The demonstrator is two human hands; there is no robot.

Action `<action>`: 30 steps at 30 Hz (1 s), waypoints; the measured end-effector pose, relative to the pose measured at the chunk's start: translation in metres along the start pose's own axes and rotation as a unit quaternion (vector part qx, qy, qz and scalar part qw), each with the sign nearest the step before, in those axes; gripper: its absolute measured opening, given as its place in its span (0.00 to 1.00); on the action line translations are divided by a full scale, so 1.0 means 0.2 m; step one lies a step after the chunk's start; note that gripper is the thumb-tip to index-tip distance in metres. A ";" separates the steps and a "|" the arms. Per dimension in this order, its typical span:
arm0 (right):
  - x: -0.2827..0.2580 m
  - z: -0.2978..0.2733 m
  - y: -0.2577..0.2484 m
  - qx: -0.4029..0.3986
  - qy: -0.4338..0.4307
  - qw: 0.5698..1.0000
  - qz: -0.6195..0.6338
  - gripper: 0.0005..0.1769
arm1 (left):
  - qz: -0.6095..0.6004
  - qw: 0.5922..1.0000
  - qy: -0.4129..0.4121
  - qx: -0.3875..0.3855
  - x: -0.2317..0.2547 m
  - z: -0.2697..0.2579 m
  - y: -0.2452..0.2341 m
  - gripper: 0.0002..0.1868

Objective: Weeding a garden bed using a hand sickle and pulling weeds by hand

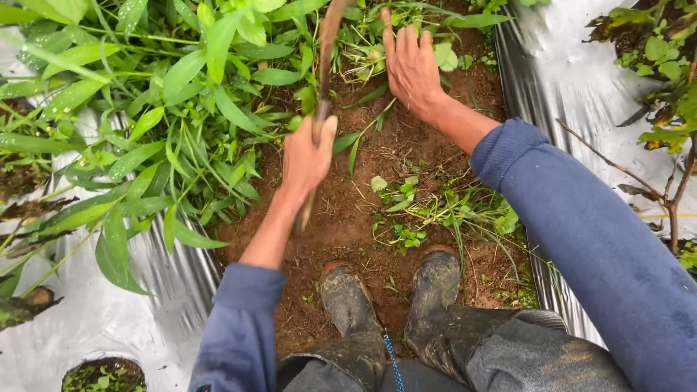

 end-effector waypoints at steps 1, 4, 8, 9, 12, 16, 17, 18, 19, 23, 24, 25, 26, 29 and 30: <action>0.00 0.01 0.00 -0.002 0.001 1.000 -0.001 0.42 | -0.001 1.000 0.001 -0.002 0.04 0.05 -0.01 0.18; 0.05 0.01 0.05 0.034 0.058 0.998 -0.014 0.40 | 0.111 0.993 0.024 -0.032 0.12 0.18 0.04 0.22; 0.06 0.02 0.19 -0.067 0.033 0.997 -0.034 0.18 | 0.172 0.983 0.028 -0.065 0.16 0.22 0.08 0.18; 0.07 0.03 0.19 -0.067 0.021 0.997 -0.033 0.13 | 0.227 0.972 0.032 -0.051 0.20 0.20 0.05 0.26; 0.08 0.03 0.30 -0.073 0.026 0.997 -0.003 0.15 | 0.146 0.986 0.031 -0.076 0.12 0.11 0.13 0.18; 0.08 -0.05 0.23 -0.028 -0.051 0.998 -0.034 0.14 | 0.188 0.979 0.074 -0.034 -0.03 -0.13 0.20 0.17; 0.06 -0.06 0.21 -0.030 -0.087 0.994 -0.059 0.14 | 0.178 0.982 0.046 -0.043 -0.07 -0.19 0.21 0.17; 0.04 -0.07 0.19 -0.032 -0.124 0.988 -0.084 0.14 | 0.167 0.984 0.019 -0.052 -0.10 -0.24 0.21 0.17; 0.04 -0.08 0.15 -0.031 -0.126 0.988 -0.081 0.14 | 0.168 0.984 0.016 -0.051 -0.14 -0.28 0.24 0.17; -0.05 -0.13 0.08 -0.037 -0.180 0.979 -0.091 0.17 | 0.164 0.985 -0.035 -0.037 -0.25 -0.44 0.28 0.20; -0.06 -0.13 0.10 -0.062 -0.187 0.974 -0.107 0.12 | 0.120 0.991 -0.038 -0.043 -0.24 -0.46 0.29 0.18; -0.08 -0.16 0.07 -0.061 -0.188 0.974 -0.109 0.12 | 0.118 0.991 -0.038 -0.042 -0.24 -0.50 0.30 0.18; -0.10 -0.19 0.04 -0.076 -0.178 0.979 -0.056 0.16 | 0.099 0.994 -0.038 -0.035 -0.25 -0.54 0.32 0.18; -0.16 -0.32 -0.05 -0.122 -0.174 0.977 0.016 0.19 | 0.081 0.994 -0.063 -0.036 -0.18 -0.67 0.30 0.21; -0.20 -0.39 -0.08 -0.154 -0.186 0.970 0.039 0.18 | 0.084 0.991 -0.095 -0.044 -0.16 -0.72 0.29 0.24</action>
Point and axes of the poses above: each hand's wrist, its own z-axis towards the middle knuckle, its own y-axis out of the palm, x = y × z, the point moved 5 cm from there along z, towards the middle knuckle, and after that the axes turned 8 degrees about z, right-handed, at the moved point
